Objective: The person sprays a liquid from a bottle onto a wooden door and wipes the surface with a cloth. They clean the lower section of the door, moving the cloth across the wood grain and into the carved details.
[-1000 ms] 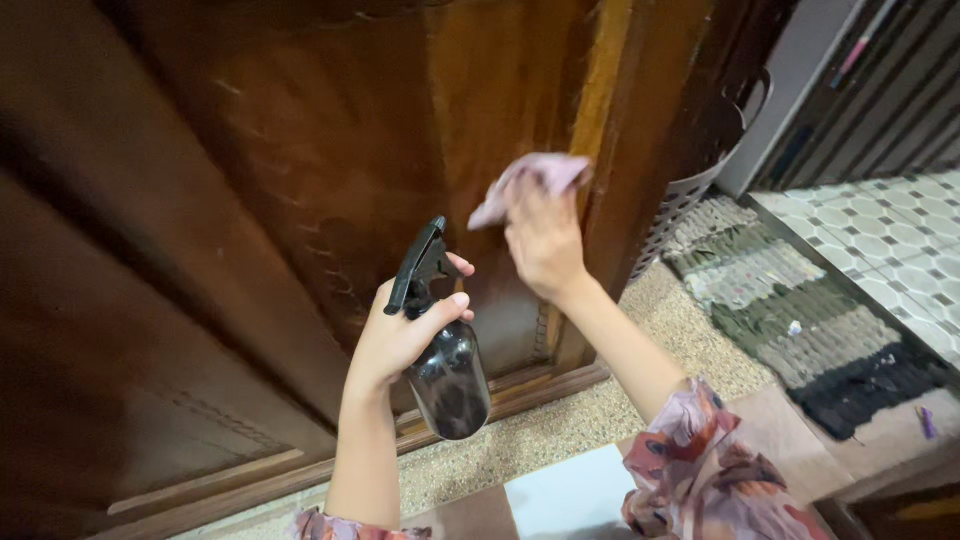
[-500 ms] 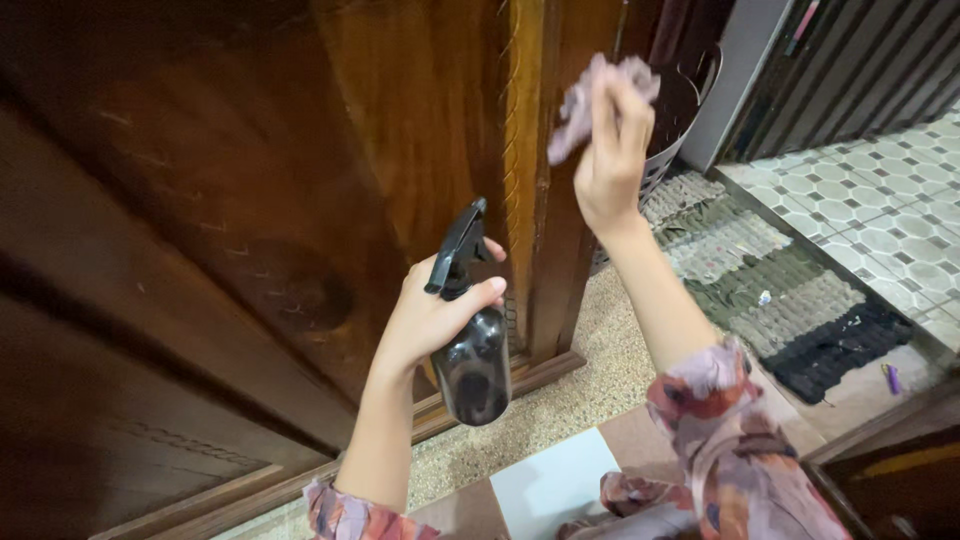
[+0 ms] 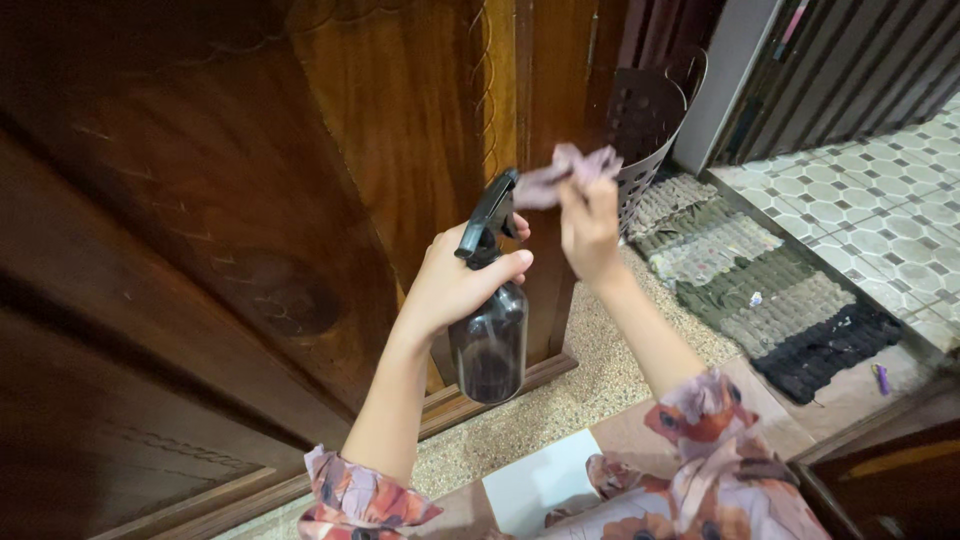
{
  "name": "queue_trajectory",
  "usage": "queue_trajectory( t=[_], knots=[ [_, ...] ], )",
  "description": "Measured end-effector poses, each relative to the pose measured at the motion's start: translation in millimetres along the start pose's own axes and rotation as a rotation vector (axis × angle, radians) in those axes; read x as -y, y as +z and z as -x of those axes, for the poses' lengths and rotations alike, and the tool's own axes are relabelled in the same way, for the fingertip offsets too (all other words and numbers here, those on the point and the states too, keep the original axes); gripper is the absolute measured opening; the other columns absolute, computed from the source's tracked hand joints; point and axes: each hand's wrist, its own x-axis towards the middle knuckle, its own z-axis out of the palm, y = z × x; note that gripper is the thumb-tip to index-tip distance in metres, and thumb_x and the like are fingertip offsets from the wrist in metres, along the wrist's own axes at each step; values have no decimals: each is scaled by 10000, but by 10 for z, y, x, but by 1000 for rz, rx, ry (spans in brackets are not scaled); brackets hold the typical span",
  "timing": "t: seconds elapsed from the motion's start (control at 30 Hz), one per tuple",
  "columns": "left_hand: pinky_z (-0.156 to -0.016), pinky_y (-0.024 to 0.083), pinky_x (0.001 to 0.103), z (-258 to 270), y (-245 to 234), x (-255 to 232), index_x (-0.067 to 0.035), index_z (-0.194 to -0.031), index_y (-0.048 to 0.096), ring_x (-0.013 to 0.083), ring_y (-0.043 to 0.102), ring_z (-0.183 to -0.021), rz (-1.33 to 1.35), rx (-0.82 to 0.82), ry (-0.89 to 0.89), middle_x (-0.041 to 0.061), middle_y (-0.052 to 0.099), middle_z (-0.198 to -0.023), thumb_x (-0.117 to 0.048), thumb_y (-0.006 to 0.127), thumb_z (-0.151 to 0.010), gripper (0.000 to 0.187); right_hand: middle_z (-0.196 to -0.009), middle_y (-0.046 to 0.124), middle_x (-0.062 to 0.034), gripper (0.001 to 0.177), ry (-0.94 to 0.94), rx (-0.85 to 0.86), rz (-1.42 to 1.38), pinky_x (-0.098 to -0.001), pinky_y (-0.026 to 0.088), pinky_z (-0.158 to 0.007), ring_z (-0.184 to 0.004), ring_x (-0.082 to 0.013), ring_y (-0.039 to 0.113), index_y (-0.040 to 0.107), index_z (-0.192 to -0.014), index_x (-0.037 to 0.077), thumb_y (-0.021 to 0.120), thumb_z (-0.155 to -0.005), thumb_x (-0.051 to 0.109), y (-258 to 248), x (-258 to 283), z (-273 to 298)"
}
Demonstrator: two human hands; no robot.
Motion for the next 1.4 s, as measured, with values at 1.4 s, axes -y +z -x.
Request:
queue_trajectory(
  t=[1.4],
  knots=[
    [-713, 630, 297, -211, -166, -121, -4, -1127, 706, 141, 743, -754, 136, -37, -19, 55, 746, -975, -203, 775, -832, 363, -1400, 520, -192, 535, 9, -96, 120, -450, 438, -1147, -1307, -367, 508, 580, -1445, 0, 607, -929, -136, 50, 69, -1347]
  ],
)
